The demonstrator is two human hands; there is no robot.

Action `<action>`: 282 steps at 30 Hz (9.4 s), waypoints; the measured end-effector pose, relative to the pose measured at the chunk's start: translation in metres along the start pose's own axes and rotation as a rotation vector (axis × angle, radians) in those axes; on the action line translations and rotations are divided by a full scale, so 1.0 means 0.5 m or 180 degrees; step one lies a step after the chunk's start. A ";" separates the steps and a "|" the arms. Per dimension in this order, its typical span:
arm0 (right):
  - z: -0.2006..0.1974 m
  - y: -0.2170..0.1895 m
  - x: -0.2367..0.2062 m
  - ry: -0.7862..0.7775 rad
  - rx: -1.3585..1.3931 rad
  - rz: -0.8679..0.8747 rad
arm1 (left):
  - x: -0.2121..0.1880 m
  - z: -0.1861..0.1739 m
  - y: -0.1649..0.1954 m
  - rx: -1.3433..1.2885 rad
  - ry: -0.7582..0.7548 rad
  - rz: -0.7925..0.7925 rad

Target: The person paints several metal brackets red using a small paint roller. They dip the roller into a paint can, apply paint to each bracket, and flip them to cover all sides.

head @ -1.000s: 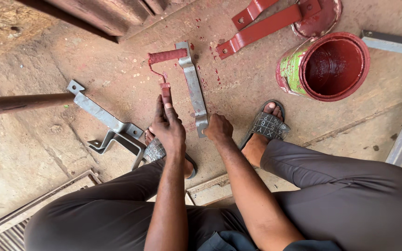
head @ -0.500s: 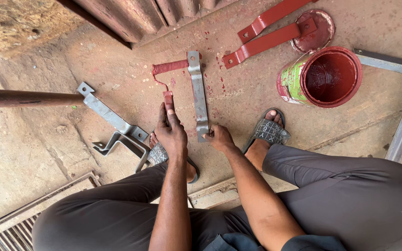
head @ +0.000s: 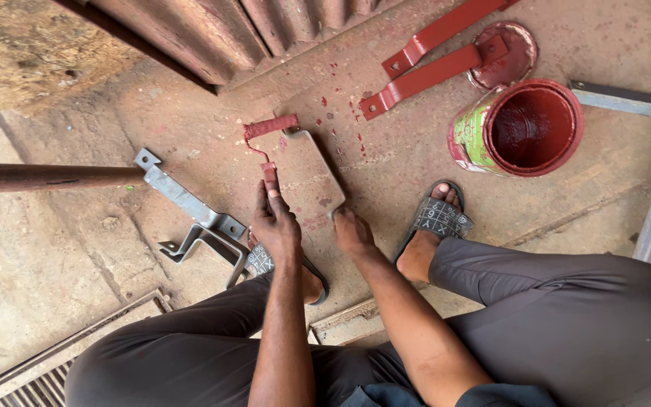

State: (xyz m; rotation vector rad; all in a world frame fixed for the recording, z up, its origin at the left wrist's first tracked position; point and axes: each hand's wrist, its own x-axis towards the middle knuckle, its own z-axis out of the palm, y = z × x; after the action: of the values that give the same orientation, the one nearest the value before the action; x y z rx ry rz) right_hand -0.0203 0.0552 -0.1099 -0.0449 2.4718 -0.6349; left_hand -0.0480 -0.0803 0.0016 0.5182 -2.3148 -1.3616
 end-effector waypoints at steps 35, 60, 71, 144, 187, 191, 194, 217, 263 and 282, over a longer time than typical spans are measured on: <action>-0.133 0.071 0.146 0.0804 0.1928 0.1176 | 0.027 0.141 -0.058 -0.0129 0.0116 -0.1720; -0.177 0.072 0.165 0.1562 0.3501 0.1397 | 0.002 0.163 -0.055 0.0060 -0.0001 -0.1685; -0.182 0.088 0.183 0.1786 0.3888 0.1018 | -0.092 0.137 -0.008 0.0349 -0.0075 -0.1800; -0.351 0.012 0.106 0.1296 0.4629 0.0779 | -0.315 -0.132 0.083 0.0005 -0.0791 -0.1926; 0.022 0.086 -0.005 -0.0801 0.4451 0.1308 | -0.116 -0.180 0.156 -0.1623 -0.0075 -0.2355; 0.022 0.088 0.016 -0.0694 0.4273 0.1879 | -0.139 -0.102 0.067 -0.0969 -0.0437 -0.2061; 0.014 0.081 0.024 -0.0710 0.4188 0.2076 | -0.139 -0.039 0.005 -0.0803 -0.0586 -0.1733; -0.046 0.104 0.086 0.1115 0.4677 0.2284 | -0.122 0.043 0.010 0.1310 -0.0833 -0.1310; -0.074 0.072 0.062 0.1111 0.4953 0.3082 | -0.155 -0.046 0.024 0.1571 -0.1128 -0.1757; 0.007 0.057 0.024 -0.1105 0.4683 0.3018 | -0.173 -0.069 0.035 0.1513 -0.1123 -0.1854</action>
State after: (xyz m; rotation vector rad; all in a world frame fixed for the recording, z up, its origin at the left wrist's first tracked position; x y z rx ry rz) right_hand -0.0251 0.0770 -0.1317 1.3040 0.9769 -1.5494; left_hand 0.0414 -0.0539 0.0190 1.2684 -2.9448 -1.1863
